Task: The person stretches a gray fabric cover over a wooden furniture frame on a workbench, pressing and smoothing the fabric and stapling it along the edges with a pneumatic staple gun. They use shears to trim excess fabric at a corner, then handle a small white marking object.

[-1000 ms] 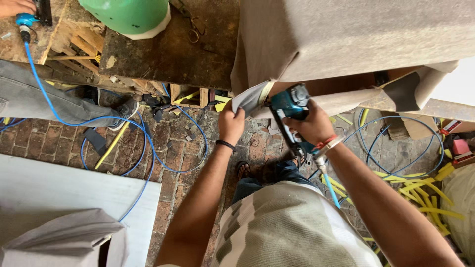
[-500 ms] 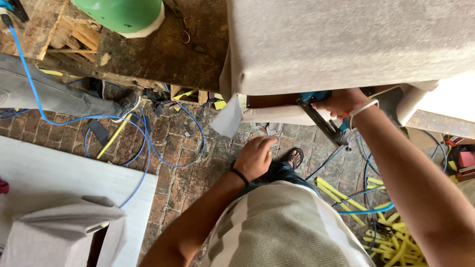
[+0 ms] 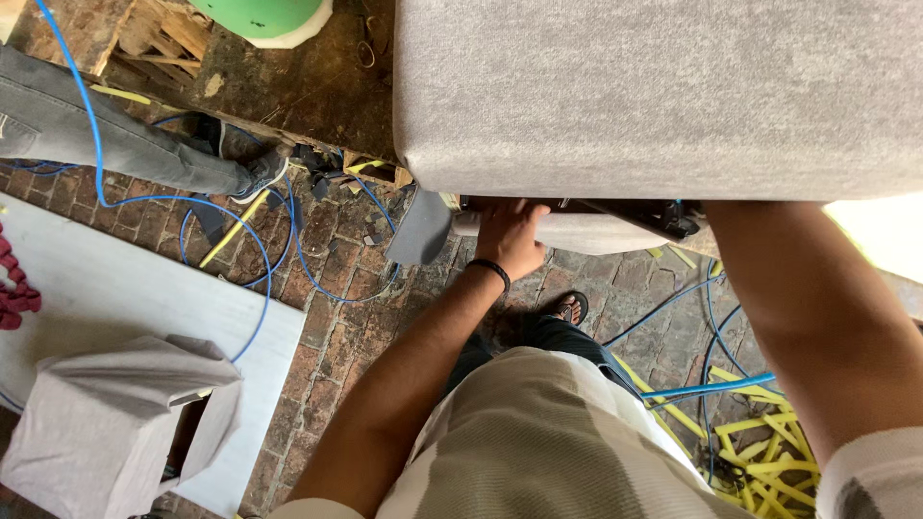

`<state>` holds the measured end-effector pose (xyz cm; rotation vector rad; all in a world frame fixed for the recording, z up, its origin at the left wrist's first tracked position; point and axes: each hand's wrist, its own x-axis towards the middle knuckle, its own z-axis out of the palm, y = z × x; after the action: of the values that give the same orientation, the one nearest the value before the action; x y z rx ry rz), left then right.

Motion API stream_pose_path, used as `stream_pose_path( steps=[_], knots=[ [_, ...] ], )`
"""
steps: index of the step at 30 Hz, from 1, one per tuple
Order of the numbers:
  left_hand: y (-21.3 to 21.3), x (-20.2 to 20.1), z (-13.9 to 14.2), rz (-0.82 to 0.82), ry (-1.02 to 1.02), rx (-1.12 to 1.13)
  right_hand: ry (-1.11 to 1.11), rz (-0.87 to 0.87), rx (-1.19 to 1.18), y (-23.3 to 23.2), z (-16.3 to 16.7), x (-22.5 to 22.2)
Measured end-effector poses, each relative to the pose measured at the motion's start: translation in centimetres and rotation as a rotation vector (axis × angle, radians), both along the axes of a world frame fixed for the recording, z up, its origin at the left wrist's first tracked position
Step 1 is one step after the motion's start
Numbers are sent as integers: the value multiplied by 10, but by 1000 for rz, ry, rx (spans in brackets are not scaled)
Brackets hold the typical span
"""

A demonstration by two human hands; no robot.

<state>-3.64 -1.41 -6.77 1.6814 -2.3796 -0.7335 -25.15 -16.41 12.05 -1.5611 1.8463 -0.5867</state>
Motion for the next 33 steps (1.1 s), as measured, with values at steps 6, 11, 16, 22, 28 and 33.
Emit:
stream_pose_path(
  steps=[6, 11, 16, 22, 28, 33],
  knots=[
    [-16, 10, -5, 72, 67, -33, -23, 6, -15, -16, 10, 13],
    [-16, 15, -5, 114, 191, -30, -22, 9, -20, -22, 6, 14],
    [44, 62, -10, 264, 492, -207, -18, 19, -9, -26, -2, 18],
    [102, 110, -19, 240, 647, -83, -27, 12, 12, -32, -9, 31],
    [94, 118, -21, 229, 657, 55, -32, -8, 62, -16, -16, 40],
    [84, 107, -19, 112, 646, 168, -28, -21, 216, 40, -40, 30]
  ],
)
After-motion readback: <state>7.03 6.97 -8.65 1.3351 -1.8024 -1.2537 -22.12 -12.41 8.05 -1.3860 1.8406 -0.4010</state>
